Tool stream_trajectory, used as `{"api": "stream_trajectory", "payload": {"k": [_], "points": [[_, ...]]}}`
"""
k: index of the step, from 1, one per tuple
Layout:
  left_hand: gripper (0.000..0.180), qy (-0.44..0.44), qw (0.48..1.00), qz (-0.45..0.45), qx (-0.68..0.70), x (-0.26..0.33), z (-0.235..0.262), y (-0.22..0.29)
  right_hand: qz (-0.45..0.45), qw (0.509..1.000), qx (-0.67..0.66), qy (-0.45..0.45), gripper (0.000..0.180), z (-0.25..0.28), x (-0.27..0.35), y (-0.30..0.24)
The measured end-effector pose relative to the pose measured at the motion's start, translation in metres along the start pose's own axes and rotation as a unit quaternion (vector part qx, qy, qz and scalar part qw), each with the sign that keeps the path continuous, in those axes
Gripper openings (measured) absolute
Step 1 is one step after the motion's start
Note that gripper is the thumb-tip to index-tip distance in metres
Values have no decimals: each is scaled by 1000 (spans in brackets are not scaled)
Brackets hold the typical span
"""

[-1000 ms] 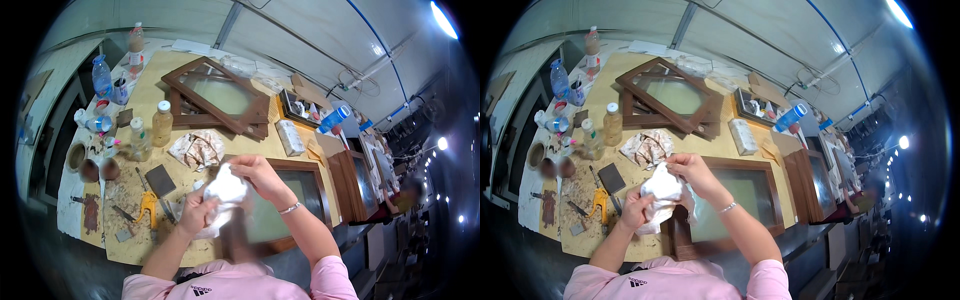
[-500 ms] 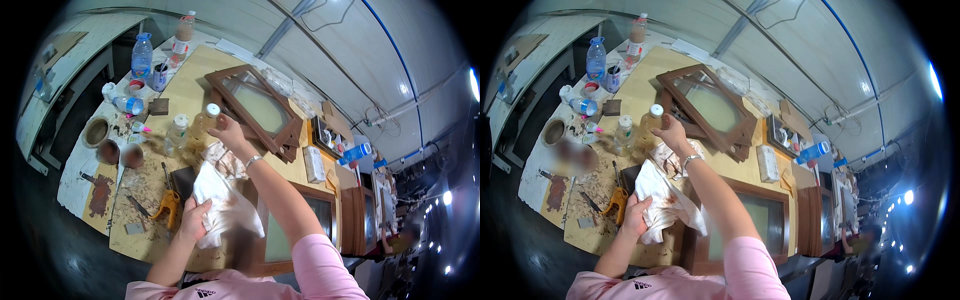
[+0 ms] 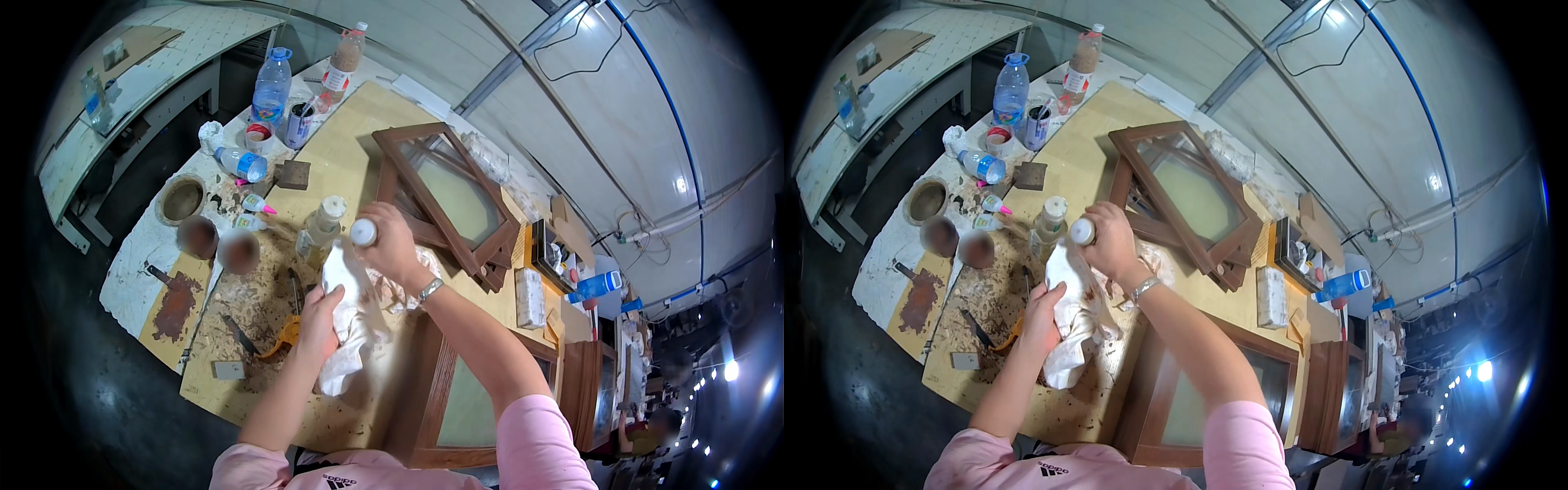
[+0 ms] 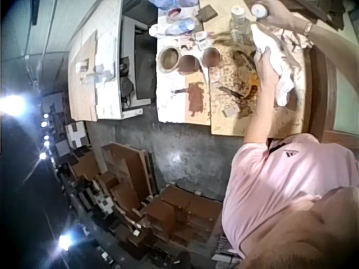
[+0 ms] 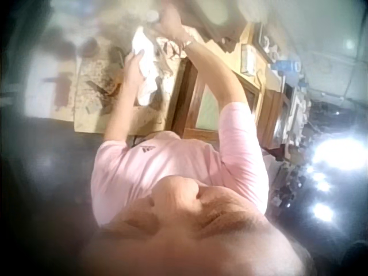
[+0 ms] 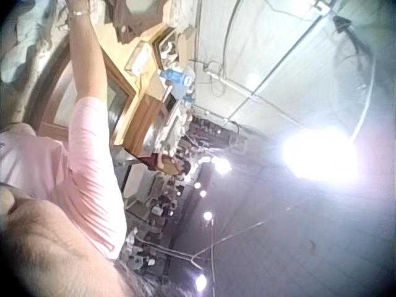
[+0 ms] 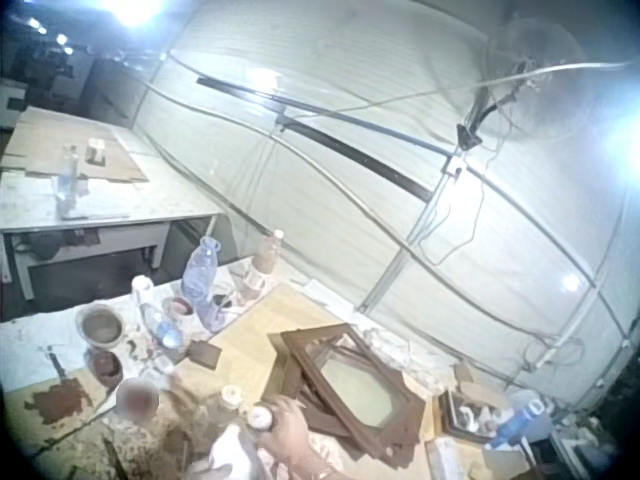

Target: The person wipes glass panes within wooden frames using a cloth and liquid, and sands parts of the wooden frames with a sanding block.

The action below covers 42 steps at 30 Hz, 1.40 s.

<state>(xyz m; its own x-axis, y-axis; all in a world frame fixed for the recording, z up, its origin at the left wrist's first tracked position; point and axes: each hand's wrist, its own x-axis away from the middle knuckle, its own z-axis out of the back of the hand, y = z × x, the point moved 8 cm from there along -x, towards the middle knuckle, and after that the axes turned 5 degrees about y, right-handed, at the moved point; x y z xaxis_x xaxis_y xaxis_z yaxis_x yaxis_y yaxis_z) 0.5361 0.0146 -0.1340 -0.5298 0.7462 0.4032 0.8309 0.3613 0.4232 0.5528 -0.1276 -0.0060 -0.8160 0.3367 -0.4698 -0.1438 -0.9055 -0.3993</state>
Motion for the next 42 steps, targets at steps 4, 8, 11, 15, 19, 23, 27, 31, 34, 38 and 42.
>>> {"api": "stream_trajectory", "payload": {"k": [4, 8, 11, 15, 19, 23, 27, 31, 34, 38, 42], "points": [[32, -7, 999, -12, -29, -11, -7, 0, 83, 985, 133, -66, 23, 1, 19, -9], [38, -30, 998, 3, -46, -7, -22, -5, 144, 947, 252, -135, 15, 4, 34, -12], [44, -60, 997, -3, -41, -1, -34, -7, 166, 921, 313, -163, 14, 1, 43, -9], [50, -83, 996, 6, -9, 0, -40, -9, 171, 892, 378, -179, 17, -1, 45, -11], [48, -76, 996, 24, -27, -4, -25, -13, 157, 891, 382, -189, 19, -2, 42, -11], [44, -81, 996, 35, -16, -3, -20, -13, 167, 897, 377, -163, 16, -2, 41, -12], [42, -56, 997, 46, -10, 3, -17, -8, 132, 909, 353, -177, 18, -7, 32, -10], [44, -37, 998, 52, -5, 13, -15, -1, 53, 963, 249, -91, 22, -4, 17, 4], [46, -38, 998, 47, -10, 21, -12, 5, -94, 994, 46, 7, 21, 9, 2, 29], [47, -22, 999, 40, -15, 32, 1, 7, -322, 905, -268, 70, 17, -2, 2, 67], [47, -42, 999, 31, -16, 39, 7, 1, -333, 863, -362, 114, 23, -21, 6, 75]]}}
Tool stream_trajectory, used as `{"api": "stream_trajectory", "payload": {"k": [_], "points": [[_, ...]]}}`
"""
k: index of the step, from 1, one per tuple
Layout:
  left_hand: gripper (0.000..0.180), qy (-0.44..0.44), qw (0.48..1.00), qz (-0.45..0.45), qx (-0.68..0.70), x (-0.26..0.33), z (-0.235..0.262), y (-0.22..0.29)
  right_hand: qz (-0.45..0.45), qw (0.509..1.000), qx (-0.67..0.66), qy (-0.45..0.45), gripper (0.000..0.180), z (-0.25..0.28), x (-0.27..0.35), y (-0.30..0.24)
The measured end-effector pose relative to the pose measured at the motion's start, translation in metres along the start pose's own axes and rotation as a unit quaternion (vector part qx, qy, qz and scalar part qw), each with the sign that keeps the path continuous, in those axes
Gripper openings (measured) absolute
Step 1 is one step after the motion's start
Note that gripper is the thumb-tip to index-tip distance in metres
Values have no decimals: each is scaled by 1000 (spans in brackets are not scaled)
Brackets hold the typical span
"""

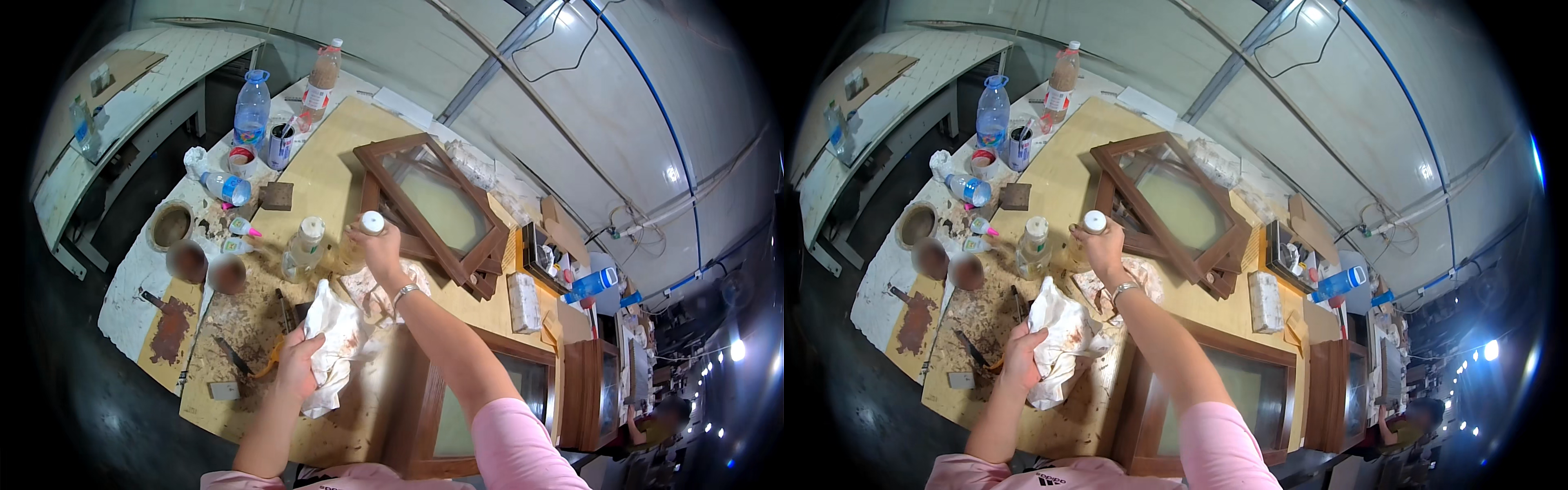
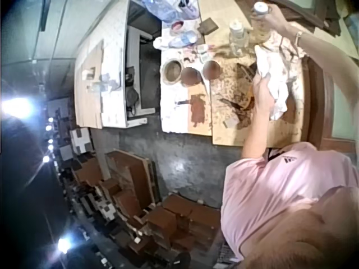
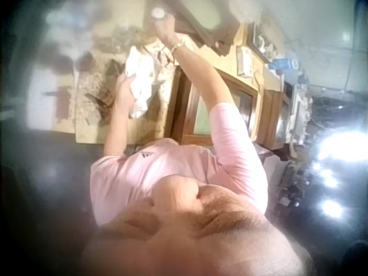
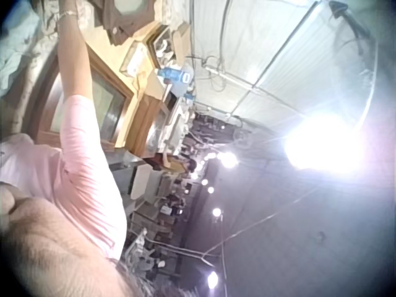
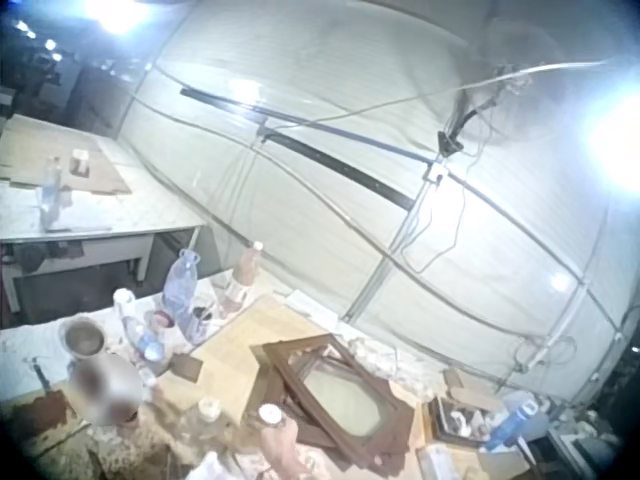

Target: The person wipes glass panes within wooden frames using a cloth and liquid, and sands parts of the wooden frames with a sanding block.

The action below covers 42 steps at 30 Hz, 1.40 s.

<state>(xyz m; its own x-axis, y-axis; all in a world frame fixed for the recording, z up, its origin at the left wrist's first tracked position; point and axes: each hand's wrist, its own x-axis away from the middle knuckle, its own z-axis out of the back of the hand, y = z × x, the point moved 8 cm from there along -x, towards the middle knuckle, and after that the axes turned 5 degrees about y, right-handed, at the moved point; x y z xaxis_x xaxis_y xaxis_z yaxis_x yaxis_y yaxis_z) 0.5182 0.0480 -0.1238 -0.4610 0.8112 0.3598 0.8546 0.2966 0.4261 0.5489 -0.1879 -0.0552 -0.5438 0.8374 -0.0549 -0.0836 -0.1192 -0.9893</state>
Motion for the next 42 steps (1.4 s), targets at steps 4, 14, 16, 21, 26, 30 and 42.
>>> {"api": "stream_trajectory", "payload": {"k": [4, 14, 16, 21, 26, 30, 42], "points": [[49, -27, 1000, 3, -5, 6, -7, -8, -17, 999, 24, -15, 24, 12, -8, 9], [51, -120, 883, -122, -437, -12, -56, -75, 85, 926, 360, 73, 61, 240, 58, -15], [55, -258, 708, -242, -611, 23, -120, -108, 88, 851, 492, 163, 56, 358, 103, 1], [48, -347, 332, -302, -824, 28, -137, -178, -133, 731, 595, 307, 59, 539, 264, 21], [50, -270, 396, -262, -838, 26, -152, -173, -257, 801, 466, 276, 61, 602, 379, 96], [49, -289, 334, -231, -867, 55, -148, -180, -252, 815, 429, 298, 59, 596, 406, 94], [49, -378, 552, -158, -726, 48, -320, -412, -265, 858, 347, 271, 39, 593, 485, 77]]}}
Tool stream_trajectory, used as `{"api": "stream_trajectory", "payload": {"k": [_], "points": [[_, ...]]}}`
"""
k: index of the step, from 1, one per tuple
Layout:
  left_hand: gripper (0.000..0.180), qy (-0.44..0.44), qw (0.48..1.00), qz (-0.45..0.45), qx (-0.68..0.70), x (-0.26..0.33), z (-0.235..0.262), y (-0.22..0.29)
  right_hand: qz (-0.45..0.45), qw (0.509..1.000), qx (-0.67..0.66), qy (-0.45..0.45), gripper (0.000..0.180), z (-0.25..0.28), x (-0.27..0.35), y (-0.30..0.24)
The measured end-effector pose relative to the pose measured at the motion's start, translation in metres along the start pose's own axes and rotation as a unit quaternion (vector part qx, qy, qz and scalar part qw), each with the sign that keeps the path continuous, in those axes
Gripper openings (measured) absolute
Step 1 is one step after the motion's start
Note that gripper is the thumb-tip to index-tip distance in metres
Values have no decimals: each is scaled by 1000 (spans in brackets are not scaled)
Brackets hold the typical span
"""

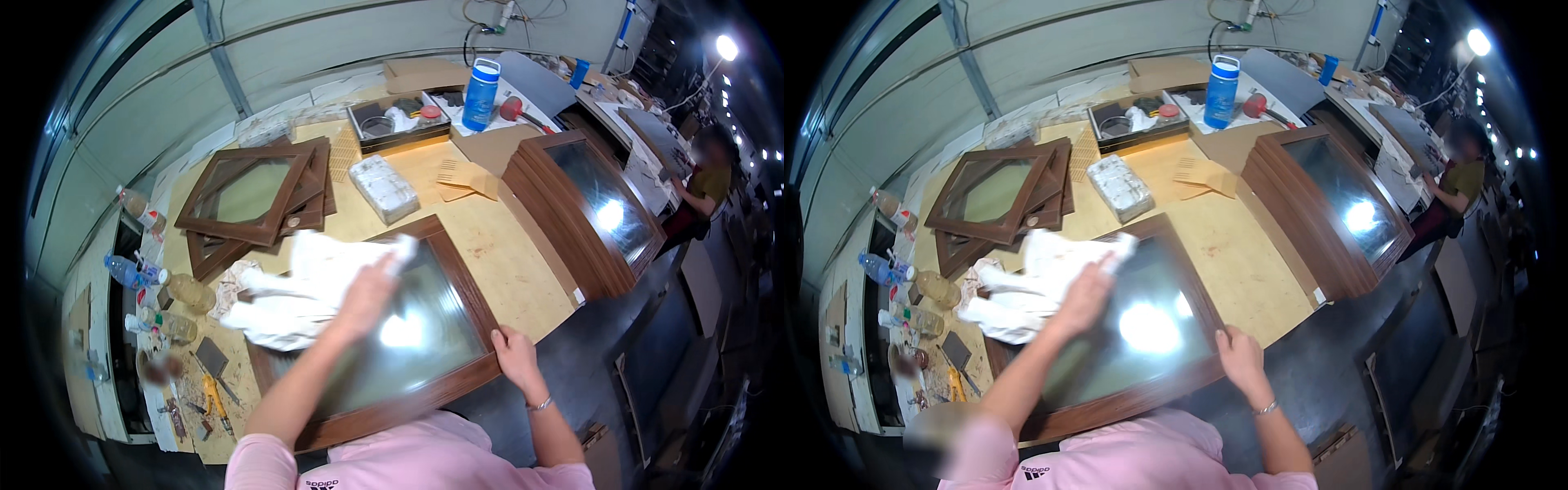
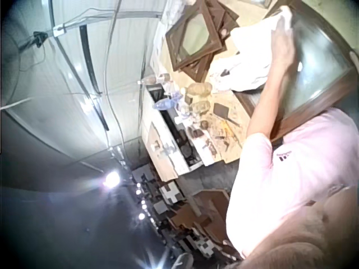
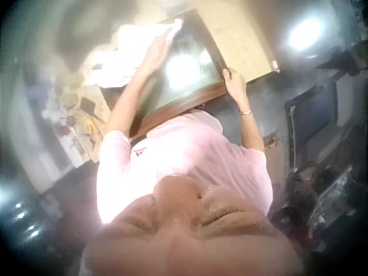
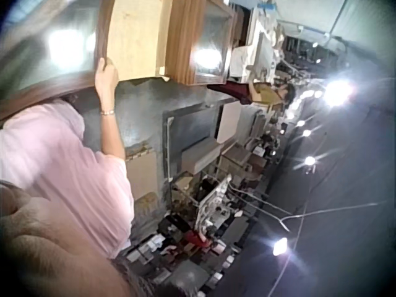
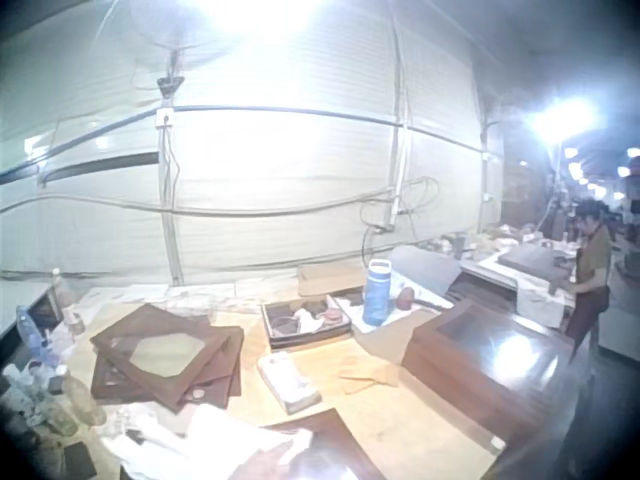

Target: The person wipes glass panes within wooden frames using a cloth and liquid, and sands parts of the wooden frames with a sanding block.

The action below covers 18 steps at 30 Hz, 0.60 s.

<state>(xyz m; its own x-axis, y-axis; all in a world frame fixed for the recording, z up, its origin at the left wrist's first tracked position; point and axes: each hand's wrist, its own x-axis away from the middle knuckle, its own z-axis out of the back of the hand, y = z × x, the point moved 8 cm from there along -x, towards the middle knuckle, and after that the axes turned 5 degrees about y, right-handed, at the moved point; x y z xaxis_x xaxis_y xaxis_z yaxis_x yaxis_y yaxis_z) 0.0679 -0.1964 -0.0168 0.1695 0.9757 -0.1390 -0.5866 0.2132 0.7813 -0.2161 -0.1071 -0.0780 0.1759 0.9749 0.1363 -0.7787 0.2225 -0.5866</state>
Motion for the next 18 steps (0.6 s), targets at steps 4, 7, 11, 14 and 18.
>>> {"api": "stream_trajectory", "payload": {"k": [4, 7, 11, 14, 18], "points": [[55, -181, 920, -298, -179, 20, -144, 58, -24, 988, -141, 58, 33, -9, 18, 28], [51, -81, 948, -191, -240, -55, -118, 15, 37, 980, -170, 96, 33, -13, 19, 25], [56, -43, 946, -139, -290, -88, -98, -12, 56, 984, -139, 92, 32, -7, 15, 23], [57, -108, 933, -203, -276, -48, -111, 15, 59, 982, -150, 97, 33, 0, 13, 19], [50, -24, 925, -131, -356, -106, -82, 4, 97, 977, -152, 110, 30, 0, 11, 15]]}}
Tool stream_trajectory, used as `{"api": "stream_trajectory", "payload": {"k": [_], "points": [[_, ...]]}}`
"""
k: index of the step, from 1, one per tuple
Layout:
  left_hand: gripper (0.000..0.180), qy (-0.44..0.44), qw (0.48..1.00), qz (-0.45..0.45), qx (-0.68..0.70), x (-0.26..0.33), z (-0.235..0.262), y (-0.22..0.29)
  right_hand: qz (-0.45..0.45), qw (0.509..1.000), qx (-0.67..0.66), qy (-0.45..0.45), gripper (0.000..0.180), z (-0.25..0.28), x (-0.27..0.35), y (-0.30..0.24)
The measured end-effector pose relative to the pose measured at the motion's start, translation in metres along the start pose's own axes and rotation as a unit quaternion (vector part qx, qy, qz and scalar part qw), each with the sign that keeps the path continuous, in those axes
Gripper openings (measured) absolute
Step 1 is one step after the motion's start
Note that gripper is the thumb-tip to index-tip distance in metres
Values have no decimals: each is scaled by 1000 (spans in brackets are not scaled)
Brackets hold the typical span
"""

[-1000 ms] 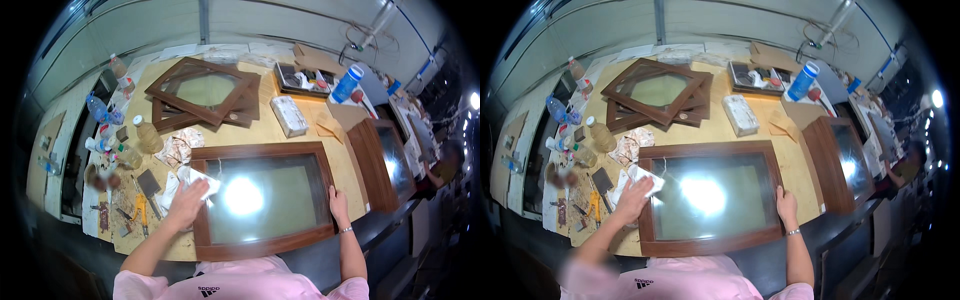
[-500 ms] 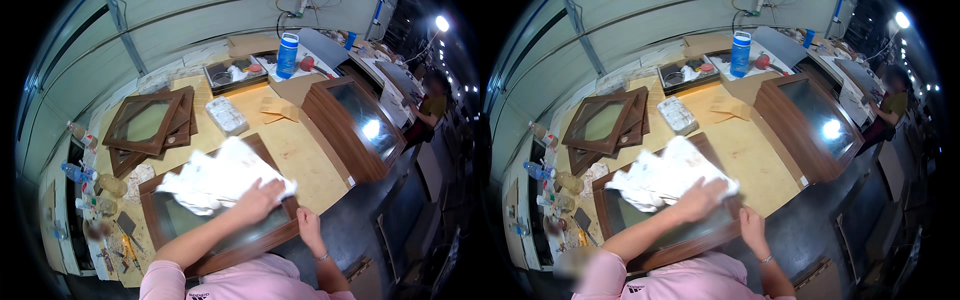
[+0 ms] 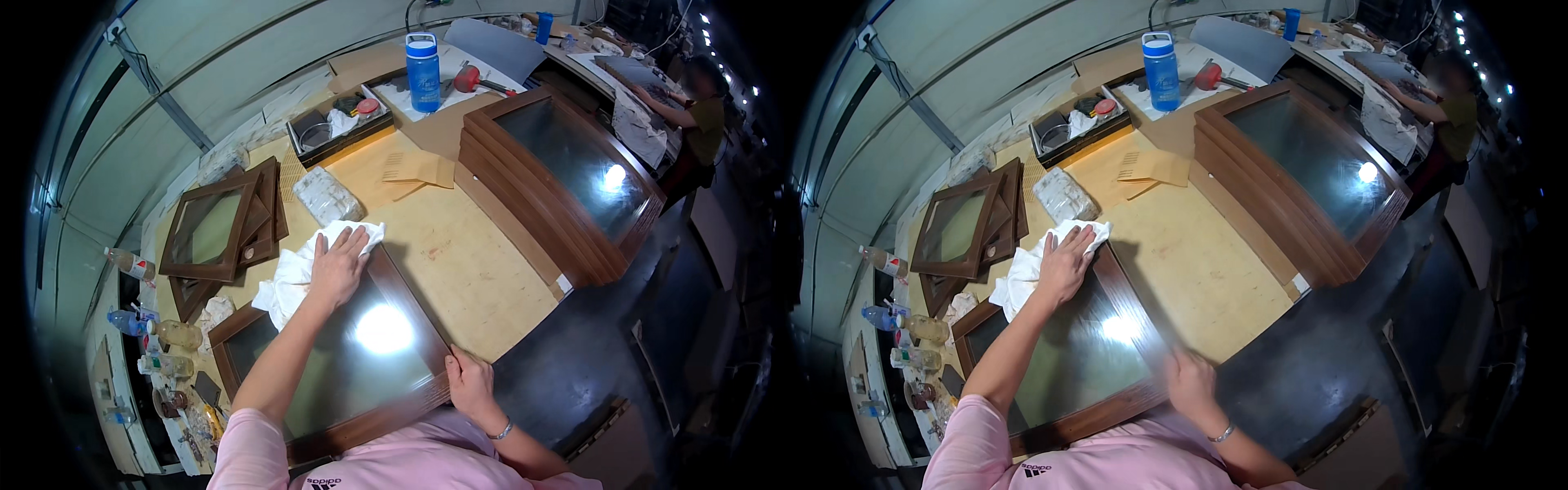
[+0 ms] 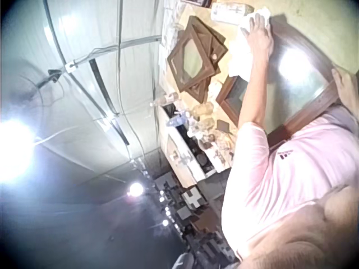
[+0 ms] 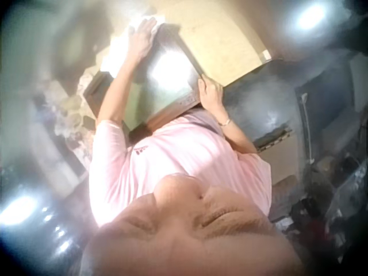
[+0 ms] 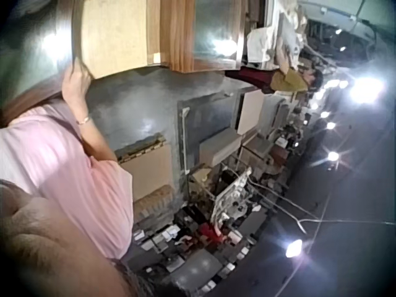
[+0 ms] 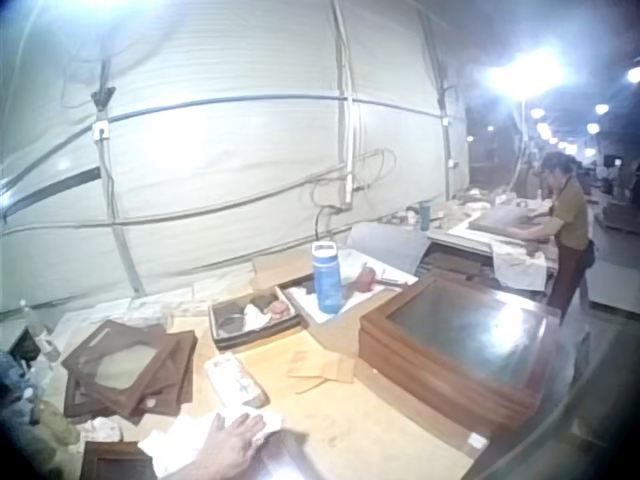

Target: The person wipes glass panes within wooden frames using a cloth and liquid, and sands parts of the wooden frames with a sanding block.

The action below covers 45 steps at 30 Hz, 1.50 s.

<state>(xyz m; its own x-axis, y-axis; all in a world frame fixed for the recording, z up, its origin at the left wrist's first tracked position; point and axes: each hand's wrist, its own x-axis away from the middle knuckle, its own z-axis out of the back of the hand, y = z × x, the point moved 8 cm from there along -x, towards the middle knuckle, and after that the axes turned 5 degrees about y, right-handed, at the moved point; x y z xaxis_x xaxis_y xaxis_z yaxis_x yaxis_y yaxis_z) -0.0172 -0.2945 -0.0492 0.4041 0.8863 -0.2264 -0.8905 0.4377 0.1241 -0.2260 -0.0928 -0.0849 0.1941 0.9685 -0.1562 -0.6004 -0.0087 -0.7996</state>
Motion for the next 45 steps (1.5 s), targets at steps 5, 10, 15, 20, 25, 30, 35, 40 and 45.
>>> {"api": "stream_trajectory", "payload": {"k": [5, 10, 15, 20, 25, 30, 35, 40, 45], "points": [[52, -33, 995, -79, 51, 32, -8, 48, 3, 1000, -5, 3, 31, -2, 2, 6], [48, 23, 999, 19, -17, 1, -4, 5, -9, 1000, -8, -22, 33, -2, 1, 5], [53, -82, 989, -87, 83, 60, -9, 66, -36, 999, -9, -14, 33, -2, 1, 10], [52, 19, 998, 60, -16, 3, -6, -14, -45, 998, -15, -30, 32, -1, 2, 3], [54, -38, 996, -74, 35, 26, -11, 44, -56, 998, -26, -9, 31, 3, 2, 11], [46, -3, 998, 53, -39, -27, -5, -24, -48, 999, -19, -16, 31, 1, 1, 8], [59, -34, 995, -89, 36, 15, -9, 48, -29, 999, -25, 26, 29, 3, 0, 13], [76, -169, 947, -182, 202, 116, 5, 146, -7, 1000, -27, 10, 25, -1, 2, 12], [68, -87, 989, -104, 57, 66, -8, 82, -9, 998, -48, 29, 26, 6, 0, 6]]}}
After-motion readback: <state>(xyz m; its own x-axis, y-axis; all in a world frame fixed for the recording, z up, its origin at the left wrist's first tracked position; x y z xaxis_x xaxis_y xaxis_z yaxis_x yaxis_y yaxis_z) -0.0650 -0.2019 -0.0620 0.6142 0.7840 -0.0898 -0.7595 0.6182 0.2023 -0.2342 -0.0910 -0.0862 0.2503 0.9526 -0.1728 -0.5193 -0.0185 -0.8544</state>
